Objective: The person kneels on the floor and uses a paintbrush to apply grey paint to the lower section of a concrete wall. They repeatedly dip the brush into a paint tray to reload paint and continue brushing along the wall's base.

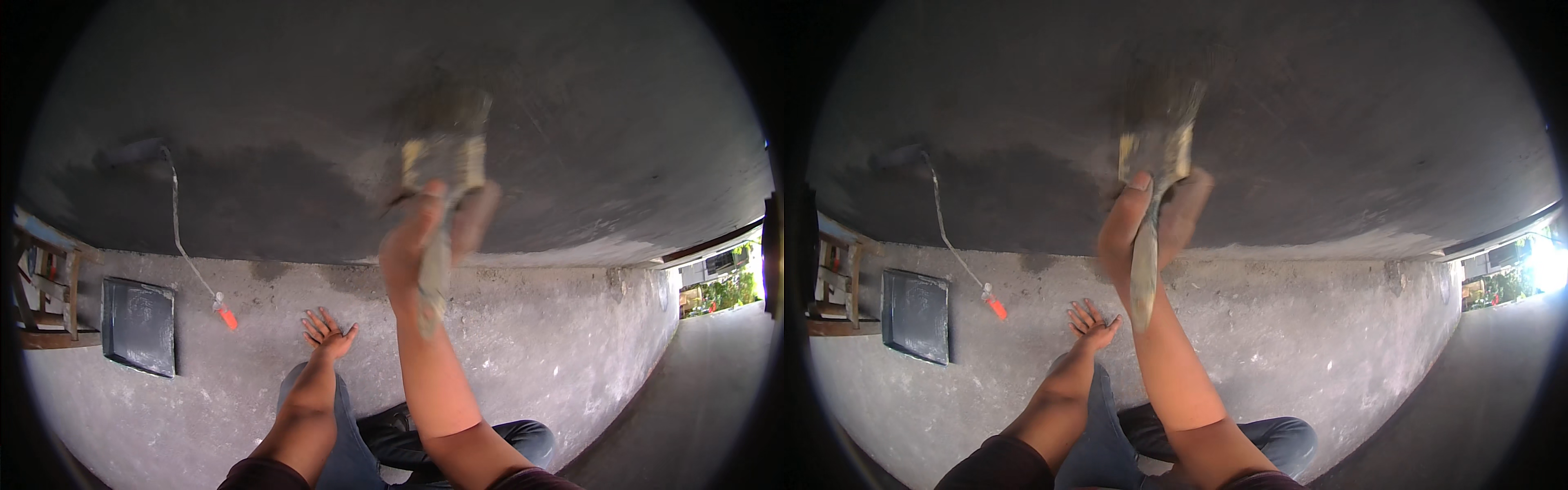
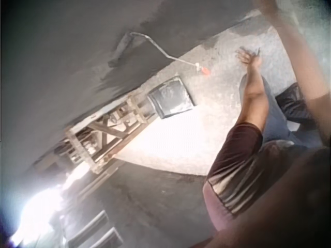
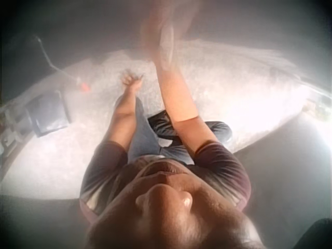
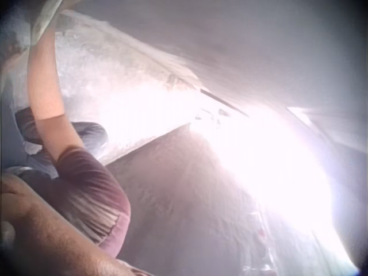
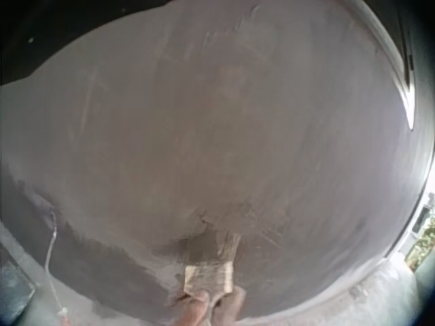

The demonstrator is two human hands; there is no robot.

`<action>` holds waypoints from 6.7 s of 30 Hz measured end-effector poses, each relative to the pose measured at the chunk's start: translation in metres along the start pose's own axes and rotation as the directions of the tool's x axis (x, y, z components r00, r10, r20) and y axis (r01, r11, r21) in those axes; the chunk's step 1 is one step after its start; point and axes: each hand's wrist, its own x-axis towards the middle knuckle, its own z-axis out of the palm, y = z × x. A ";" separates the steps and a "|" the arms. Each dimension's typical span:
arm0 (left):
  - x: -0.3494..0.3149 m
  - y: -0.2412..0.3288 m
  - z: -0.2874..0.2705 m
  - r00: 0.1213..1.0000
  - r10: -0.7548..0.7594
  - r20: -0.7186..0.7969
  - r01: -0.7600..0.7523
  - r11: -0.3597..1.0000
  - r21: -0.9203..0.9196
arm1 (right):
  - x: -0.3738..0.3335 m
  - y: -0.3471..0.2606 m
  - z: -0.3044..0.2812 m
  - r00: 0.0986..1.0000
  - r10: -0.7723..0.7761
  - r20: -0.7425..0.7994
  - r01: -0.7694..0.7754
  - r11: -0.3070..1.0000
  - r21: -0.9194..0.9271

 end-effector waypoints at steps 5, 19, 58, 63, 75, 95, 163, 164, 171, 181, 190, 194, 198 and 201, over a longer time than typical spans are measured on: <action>-0.004 0.019 0.008 0.998 0.031 0.053 -0.031 1.000 -0.004 | -0.121 0.163 -0.047 0.923 0.384 0.022 -0.372 0.906 -0.201; 0.006 0.012 0.013 1.000 0.002 -0.006 -0.002 0.999 0.052 | -0.059 0.069 -0.004 0.993 0.114 -0.039 -0.116 0.992 -0.055; 0.017 0.011 0.035 1.000 0.019 0.004 -0.019 0.998 0.068 | -0.089 0.113 -0.061 0.904 0.187 0.383 0.040 0.858 -0.513; 0.024 -0.003 0.020 0.997 -0.018 -0.076 0.024 0.997 0.073 | -0.096 0.090 -0.054 0.899 0.291 0.327 -0.109 0.872 -0.477; 0.016 -0.006 0.016 0.998 -0.009 -0.065 0.012 0.998 0.057 | -0.042 0.031 -0.043 0.947 0.088 0.308 0.018 0.945 -0.327; 0.003 0.012 0.006 0.999 -0.001 0.042 -0.002 0.998 0.066 | -0.106 0.096 -0.033 0.904 0.266 0.334 -0.136 0.921 -0.365; -0.011 0.012 -0.002 0.997 0.047 0.053 -0.045 0.998 -0.044 | -0.006 0.078 -0.054 0.374 -0.241 0.896 0.729 0.673 -0.123; -0.013 0.013 -0.002 0.997 0.049 0.059 -0.046 0.998 -0.047 | 0.001 0.071 -0.050 0.381 -0.280 0.881 0.752 0.648 -0.119; -0.013 0.008 -0.006 0.998 0.044 0.049 -0.042 0.998 -0.052 | 0.053 0.006 -0.028 0.404 -0.632 0.661 0.865 0.499 -0.052; -0.009 0.013 -0.002 0.996 0.082 0.042 -0.079 0.995 -0.068 | -0.004 0.063 -0.050 0.462 -0.562 0.686 0.872 0.428 -0.238; -0.012 0.018 -0.002 0.997 0.065 0.051 -0.062 0.997 -0.049 | 0.010 0.058 -0.042 0.640 -0.618 0.456 0.750 0.631 -0.197; -0.015 0.007 -0.010 0.996 0.050 0.076 -0.046 0.998 -0.053 | -0.003 0.052 -0.044 0.714 -0.548 0.436 0.687 0.670 -0.282; -0.016 0.006 -0.009 0.996 0.054 0.068 -0.053 0.998 -0.022 | 0.007 0.035 -0.035 0.624 -0.659 0.420 0.767 0.618 -0.171; -0.014 0.015 -0.010 0.995 0.077 0.062 -0.074 0.996 -0.043 | 0.009 0.057 -0.046 0.695 -0.580 0.425 0.710 0.647 -0.278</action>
